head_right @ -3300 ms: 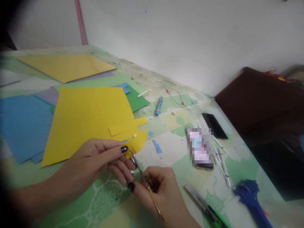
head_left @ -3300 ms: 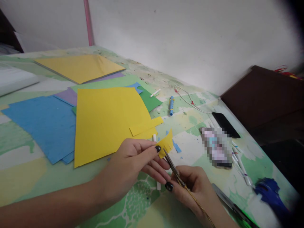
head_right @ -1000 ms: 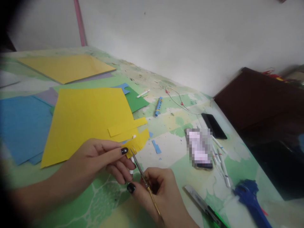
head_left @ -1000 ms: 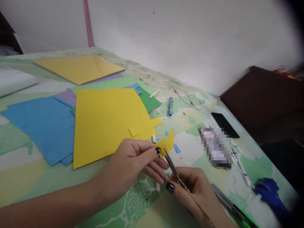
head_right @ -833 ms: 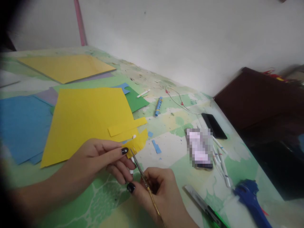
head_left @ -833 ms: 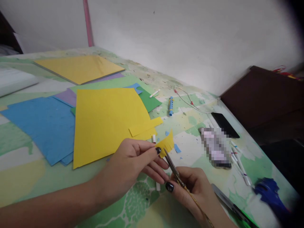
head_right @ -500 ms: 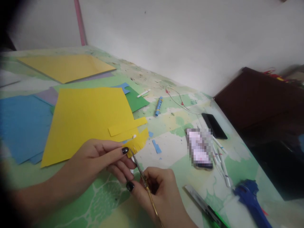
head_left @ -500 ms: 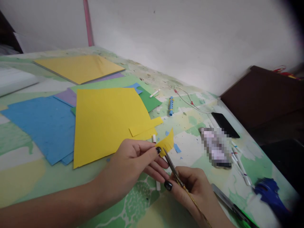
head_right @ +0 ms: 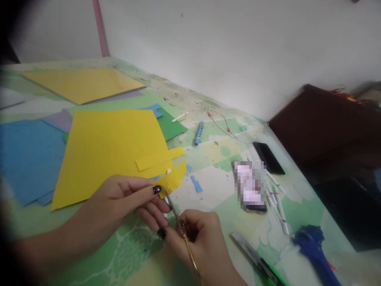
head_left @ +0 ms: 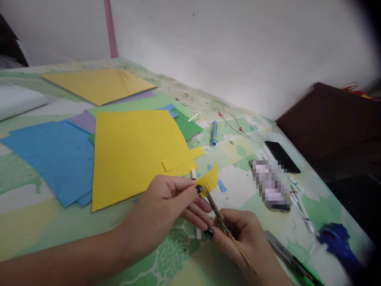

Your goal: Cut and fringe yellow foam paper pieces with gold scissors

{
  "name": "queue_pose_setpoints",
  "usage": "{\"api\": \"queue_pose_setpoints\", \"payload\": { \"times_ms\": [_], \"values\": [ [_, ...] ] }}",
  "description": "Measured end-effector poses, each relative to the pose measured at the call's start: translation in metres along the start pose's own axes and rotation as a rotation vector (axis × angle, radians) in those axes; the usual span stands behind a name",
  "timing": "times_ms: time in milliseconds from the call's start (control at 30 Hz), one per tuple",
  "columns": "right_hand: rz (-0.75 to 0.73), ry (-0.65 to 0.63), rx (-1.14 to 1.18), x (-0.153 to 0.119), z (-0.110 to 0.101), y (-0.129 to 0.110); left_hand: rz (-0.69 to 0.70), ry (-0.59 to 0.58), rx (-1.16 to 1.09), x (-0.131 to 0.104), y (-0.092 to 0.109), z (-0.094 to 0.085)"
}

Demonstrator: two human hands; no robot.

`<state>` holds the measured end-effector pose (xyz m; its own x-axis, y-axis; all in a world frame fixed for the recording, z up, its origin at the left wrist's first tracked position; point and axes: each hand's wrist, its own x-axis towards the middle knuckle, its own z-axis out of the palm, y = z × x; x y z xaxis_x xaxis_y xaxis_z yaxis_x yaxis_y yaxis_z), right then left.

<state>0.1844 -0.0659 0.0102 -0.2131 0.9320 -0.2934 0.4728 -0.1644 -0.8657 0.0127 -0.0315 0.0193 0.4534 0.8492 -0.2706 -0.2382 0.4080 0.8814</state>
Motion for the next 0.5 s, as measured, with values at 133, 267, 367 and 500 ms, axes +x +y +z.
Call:
{"api": "queue_pose_setpoints", "payload": {
  "times_ms": [133, 267, 367, 500],
  "values": [
    [0.004, 0.009, -0.014, 0.0005, -0.0008, 0.0016, -0.003, -0.002, -0.001, 0.0003, 0.0009, 0.0002],
    [0.010, 0.024, -0.024, -0.0003, -0.0003, 0.0024, -0.006, -0.005, -0.002, -0.0005, 0.0007, 0.0003],
    [0.011, 0.032, -0.027, -0.0006, 0.0004, 0.0026, -0.006, 0.005, -0.001, -0.0008, 0.0001, 0.0004],
    [0.011, 0.030, -0.005, -0.0004, 0.0006, 0.0031, -0.003, 0.000, -0.002, -0.0006, -0.0005, 0.0000]
  ]
}}
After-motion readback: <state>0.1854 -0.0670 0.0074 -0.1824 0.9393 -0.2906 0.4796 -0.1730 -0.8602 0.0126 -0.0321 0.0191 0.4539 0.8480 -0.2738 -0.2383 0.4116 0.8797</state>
